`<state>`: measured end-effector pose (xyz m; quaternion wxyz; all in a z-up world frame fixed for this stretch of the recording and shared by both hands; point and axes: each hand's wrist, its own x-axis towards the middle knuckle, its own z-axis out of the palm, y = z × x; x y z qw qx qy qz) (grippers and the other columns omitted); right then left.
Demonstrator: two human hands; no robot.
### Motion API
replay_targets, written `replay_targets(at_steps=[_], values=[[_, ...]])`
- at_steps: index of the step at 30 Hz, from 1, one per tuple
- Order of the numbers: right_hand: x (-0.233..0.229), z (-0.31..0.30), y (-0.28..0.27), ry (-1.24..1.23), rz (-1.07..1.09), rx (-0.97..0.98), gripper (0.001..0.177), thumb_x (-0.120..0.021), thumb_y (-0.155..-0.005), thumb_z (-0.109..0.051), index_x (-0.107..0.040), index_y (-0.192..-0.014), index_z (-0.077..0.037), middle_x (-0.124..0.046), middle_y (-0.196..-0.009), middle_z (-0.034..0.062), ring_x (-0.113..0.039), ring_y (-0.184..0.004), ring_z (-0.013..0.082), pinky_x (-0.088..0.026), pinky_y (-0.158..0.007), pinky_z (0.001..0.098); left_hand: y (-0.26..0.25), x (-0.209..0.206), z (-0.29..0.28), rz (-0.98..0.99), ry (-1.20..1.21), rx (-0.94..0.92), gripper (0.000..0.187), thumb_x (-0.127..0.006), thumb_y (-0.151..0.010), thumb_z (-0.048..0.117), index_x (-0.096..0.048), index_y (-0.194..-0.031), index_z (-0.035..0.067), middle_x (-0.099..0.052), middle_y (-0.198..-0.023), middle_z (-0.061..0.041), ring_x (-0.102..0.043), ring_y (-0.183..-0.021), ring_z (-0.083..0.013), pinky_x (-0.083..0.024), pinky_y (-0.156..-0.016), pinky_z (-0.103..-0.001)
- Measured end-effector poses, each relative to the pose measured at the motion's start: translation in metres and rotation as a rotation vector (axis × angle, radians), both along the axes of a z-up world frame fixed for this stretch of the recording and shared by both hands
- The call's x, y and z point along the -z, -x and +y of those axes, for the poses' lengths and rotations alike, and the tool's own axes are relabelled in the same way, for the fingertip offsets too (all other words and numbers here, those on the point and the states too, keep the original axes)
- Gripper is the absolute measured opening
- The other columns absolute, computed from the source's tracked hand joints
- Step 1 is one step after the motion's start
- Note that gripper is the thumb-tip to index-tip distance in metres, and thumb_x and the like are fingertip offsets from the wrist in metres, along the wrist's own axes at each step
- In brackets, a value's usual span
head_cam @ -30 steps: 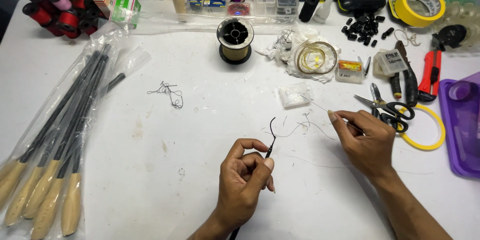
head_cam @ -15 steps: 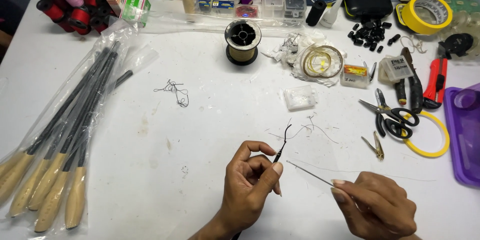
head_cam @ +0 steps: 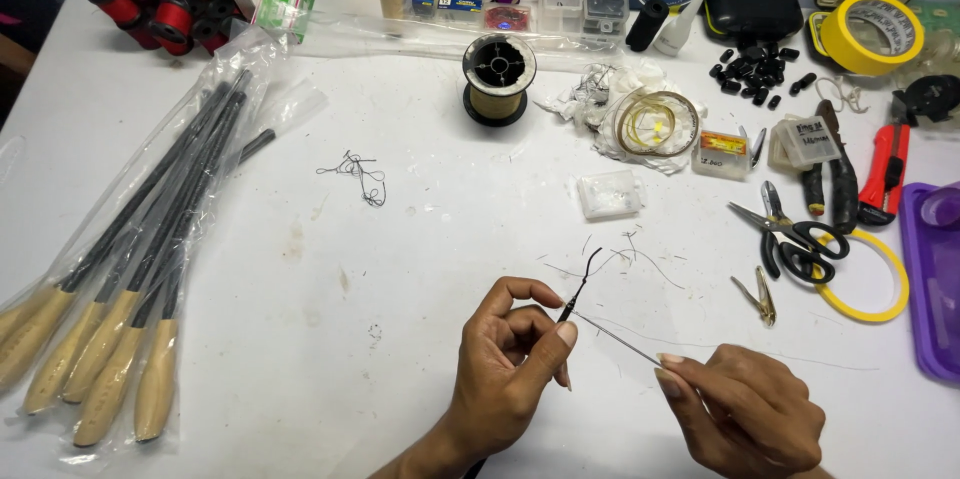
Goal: Repairing a fishing rod by wrapping thread around the blank to secure a guide.
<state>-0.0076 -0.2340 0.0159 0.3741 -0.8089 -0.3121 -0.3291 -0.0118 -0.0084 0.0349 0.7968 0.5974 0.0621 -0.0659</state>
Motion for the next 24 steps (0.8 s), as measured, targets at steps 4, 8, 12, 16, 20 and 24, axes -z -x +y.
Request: replay_targets(at_steps=[4,8,12,16,20,24], values=[[-0.0009,0.0012,-0.0012,0.022,-0.024,0.011,0.013,-0.077,-0.080,0.002,-0.070,-0.090,0.002,-0.067,-0.067,0.0054,-0.032,-0.042,0.0136,-0.027,-0.043,0.0246,0.0003,-0.0007,0.0000,-0.010,0.001,0.002,0.020,-0.069,-0.091,0.015,-0.059,-0.107,0.006,-0.061,-0.056,-0.001,-0.057,-0.051,-0.0110,-0.042,-0.055,-0.027],[-0.0019,0.0030,-0.0032,0.031,-0.032,0.003,0.010,-0.075,-0.081,0.000,-0.071,-0.090,0.002,-0.069,-0.067,0.0054,-0.034,-0.042,0.0127,-0.029,-0.042,0.0236,0.0003,-0.0023,0.0005,-0.006,-0.015,0.005,0.020,-0.069,-0.091,0.015,-0.060,-0.107,0.006,-0.062,-0.055,-0.002,-0.053,-0.050,-0.0104,-0.041,-0.053,-0.027],[0.0004,-0.0004,-0.0015,0.020,-0.024,0.007,0.012,-0.076,-0.081,0.000,-0.069,-0.091,0.001,-0.065,-0.064,0.0048,-0.033,-0.042,0.0135,-0.027,-0.043,0.0248,0.0003,-0.0013,0.0001,-0.004,-0.008,0.000,0.021,-0.069,-0.090,0.014,-0.060,-0.107,0.006,-0.061,-0.055,0.000,-0.058,-0.051,-0.0103,-0.044,-0.056,-0.027],[0.0018,-0.0018,-0.0008,0.005,-0.032,0.027,0.011,-0.076,-0.081,0.001,-0.069,-0.089,0.004,-0.073,-0.076,0.0106,-0.035,-0.042,0.0142,-0.030,-0.043,0.0241,0.0008,0.0001,0.0004,-0.019,-0.002,-0.002,0.021,-0.069,-0.091,0.015,-0.059,-0.107,0.006,-0.060,-0.056,0.000,-0.058,-0.051,-0.0104,-0.043,-0.056,-0.026],[0.0008,-0.0015,-0.0004,0.015,-0.036,0.030,0.011,-0.076,-0.081,0.000,-0.069,-0.089,0.004,-0.072,-0.075,0.0097,-0.034,-0.042,0.0143,-0.030,-0.043,0.0243,0.0008,-0.0012,0.0004,-0.018,0.011,-0.002,0.021,-0.069,-0.091,0.014,-0.059,-0.108,0.006,-0.060,-0.056,0.000,-0.058,-0.051,-0.0107,-0.044,-0.055,-0.026],[0.0006,-0.0015,-0.0002,0.012,-0.022,0.024,0.011,-0.075,-0.082,0.000,-0.069,-0.090,0.004,-0.071,-0.073,0.0089,-0.032,-0.043,0.0142,-0.028,-0.044,0.0245,0.0009,-0.0006,0.0006,-0.016,0.012,0.001,0.022,-0.069,-0.091,0.015,-0.059,-0.108,0.006,-0.059,-0.056,0.000,-0.059,-0.050,-0.0116,-0.044,-0.054,-0.027]])
